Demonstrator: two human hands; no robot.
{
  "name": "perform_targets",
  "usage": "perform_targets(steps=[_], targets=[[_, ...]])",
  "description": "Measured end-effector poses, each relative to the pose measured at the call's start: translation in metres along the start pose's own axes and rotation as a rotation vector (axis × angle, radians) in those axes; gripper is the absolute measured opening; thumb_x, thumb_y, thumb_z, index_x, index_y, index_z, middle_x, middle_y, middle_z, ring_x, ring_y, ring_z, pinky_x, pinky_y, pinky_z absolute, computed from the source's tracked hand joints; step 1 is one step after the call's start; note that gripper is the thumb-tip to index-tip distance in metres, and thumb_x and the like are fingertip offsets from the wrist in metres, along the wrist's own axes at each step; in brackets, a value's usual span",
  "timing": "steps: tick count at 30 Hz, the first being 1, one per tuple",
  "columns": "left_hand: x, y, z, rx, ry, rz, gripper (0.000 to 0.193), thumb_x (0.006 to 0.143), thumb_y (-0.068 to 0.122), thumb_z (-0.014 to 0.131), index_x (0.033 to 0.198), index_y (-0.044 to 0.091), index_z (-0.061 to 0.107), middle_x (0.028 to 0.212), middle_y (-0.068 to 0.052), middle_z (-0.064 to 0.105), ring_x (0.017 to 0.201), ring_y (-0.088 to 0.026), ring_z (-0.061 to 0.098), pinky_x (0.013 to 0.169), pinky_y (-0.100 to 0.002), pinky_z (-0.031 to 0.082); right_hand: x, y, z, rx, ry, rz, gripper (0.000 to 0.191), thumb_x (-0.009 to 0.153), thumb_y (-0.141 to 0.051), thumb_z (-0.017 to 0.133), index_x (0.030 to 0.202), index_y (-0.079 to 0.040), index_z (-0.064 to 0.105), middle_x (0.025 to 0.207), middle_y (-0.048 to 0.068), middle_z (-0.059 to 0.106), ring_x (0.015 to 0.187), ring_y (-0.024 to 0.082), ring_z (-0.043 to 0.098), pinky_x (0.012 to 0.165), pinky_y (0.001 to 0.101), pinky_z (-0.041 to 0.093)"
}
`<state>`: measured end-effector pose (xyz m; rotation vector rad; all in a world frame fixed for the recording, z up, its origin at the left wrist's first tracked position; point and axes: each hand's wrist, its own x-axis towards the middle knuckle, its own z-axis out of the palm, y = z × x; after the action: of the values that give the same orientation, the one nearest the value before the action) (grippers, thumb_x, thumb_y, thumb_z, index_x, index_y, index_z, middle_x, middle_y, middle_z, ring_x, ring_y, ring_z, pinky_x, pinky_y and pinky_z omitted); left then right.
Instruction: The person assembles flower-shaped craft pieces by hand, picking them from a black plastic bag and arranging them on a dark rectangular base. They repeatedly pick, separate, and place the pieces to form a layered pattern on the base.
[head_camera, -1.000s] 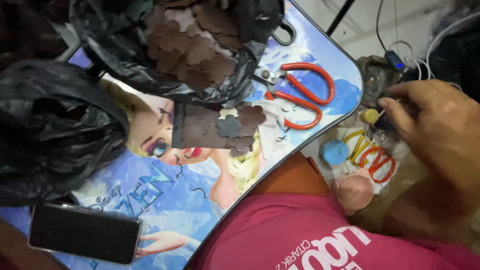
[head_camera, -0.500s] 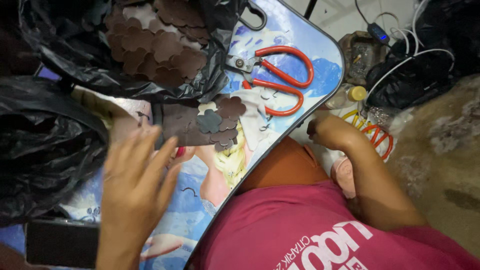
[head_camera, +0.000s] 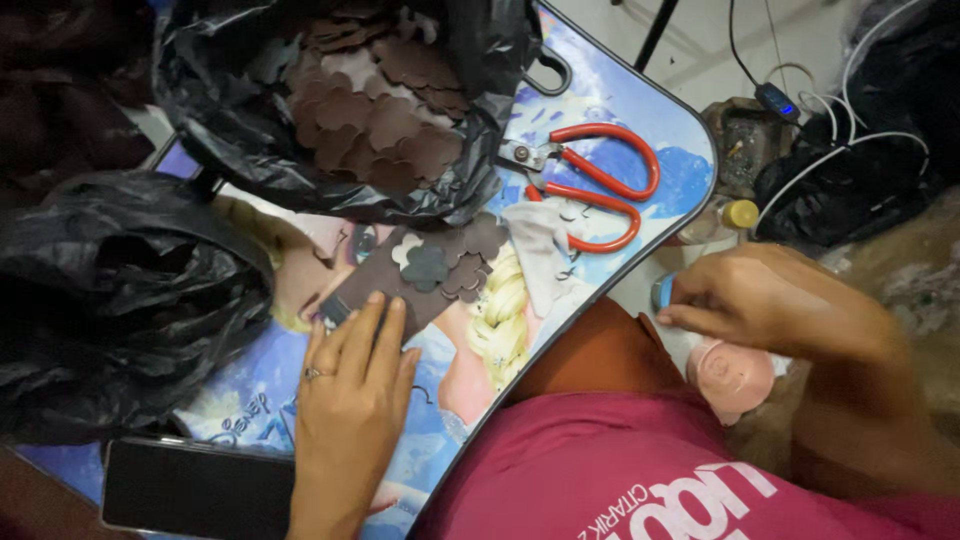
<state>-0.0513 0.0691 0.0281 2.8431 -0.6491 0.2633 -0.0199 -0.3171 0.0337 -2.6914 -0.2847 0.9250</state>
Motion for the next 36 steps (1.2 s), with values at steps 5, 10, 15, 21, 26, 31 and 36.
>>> perform_targets(steps=[5,10,15,21,26,31,36], targets=[[-0.019,0.023,-0.004,0.048,-0.036,-0.117,0.045,0.091,0.028,0.072,0.129,0.004,0.067,0.127,-0.013,0.065,0.112,-0.029,0.059,0.109,-0.048,0.043,0.005,-0.064,-0.009,0.258,0.601,-0.301,0.02,0.084,-0.025,0.08,0.096,-0.01,0.074,0.086,0.008,0.072,0.075,0.023,0.072,0.064,0.0371,0.056],[-0.031,0.034,-0.008,0.035,0.013,-0.189,0.043,0.091,0.027,0.072,0.128,0.005,0.067,0.129,-0.01,0.065,0.115,-0.025,0.059,0.111,-0.05,0.041,0.043,-0.098,0.001,0.137,0.825,-0.384,0.029,0.085,-0.018,0.084,0.11,-0.006,0.076,0.099,0.012,0.067,0.084,0.029,0.067,0.075,0.0387,0.053],[-0.029,0.03,-0.017,0.012,-0.006,-0.22,0.043,0.09,0.024,0.072,0.129,0.007,0.068,0.131,-0.007,0.065,0.119,-0.023,0.058,0.114,-0.053,0.038,0.054,-0.09,0.001,0.322,0.786,-0.488,0.013,0.097,-0.008,0.074,0.106,-0.004,0.067,0.111,0.015,0.067,0.104,0.031,0.067,0.092,0.0395,0.054],[-0.013,0.028,-0.03,-0.038,0.012,-0.137,0.043,0.091,0.025,0.072,0.128,0.004,0.067,0.132,-0.01,0.065,0.12,-0.025,0.057,0.115,-0.052,0.036,0.029,-0.016,0.002,1.71,0.536,-0.465,0.008,0.101,-0.008,0.058,0.108,-0.005,0.06,0.11,0.02,0.071,0.111,0.034,0.069,0.102,0.0464,0.059],[0.017,0.02,-0.019,-0.048,0.035,0.0,0.043,0.092,0.026,0.073,0.129,0.005,0.068,0.132,-0.009,0.066,0.119,-0.026,0.058,0.114,-0.05,0.038,-0.005,0.078,0.012,1.829,0.53,-0.521,0.014,0.111,-0.01,0.058,0.107,0.003,0.062,0.091,0.021,0.07,0.09,0.032,0.071,0.066,0.037,0.059],[0.038,0.011,-0.005,-0.026,0.051,0.039,0.043,0.093,0.027,0.072,0.129,0.005,0.068,0.132,-0.01,0.067,0.121,-0.026,0.061,0.114,-0.049,0.041,-0.017,0.116,0.037,0.928,0.614,0.017,0.022,0.099,-0.015,0.073,0.116,-0.001,0.073,0.102,0.011,0.072,0.087,0.012,0.066,0.073,0.0252,0.052],[0.031,0.005,-0.001,0.058,0.038,-0.003,0.041,0.094,0.027,0.072,0.13,0.008,0.07,0.131,-0.007,0.068,0.119,-0.025,0.062,0.112,-0.048,0.042,0.004,0.095,0.057,0.639,0.799,0.311,0.027,0.095,-0.021,0.08,0.114,-0.003,0.075,0.095,0.008,0.075,0.079,0.01,0.066,0.068,0.0268,0.052]])
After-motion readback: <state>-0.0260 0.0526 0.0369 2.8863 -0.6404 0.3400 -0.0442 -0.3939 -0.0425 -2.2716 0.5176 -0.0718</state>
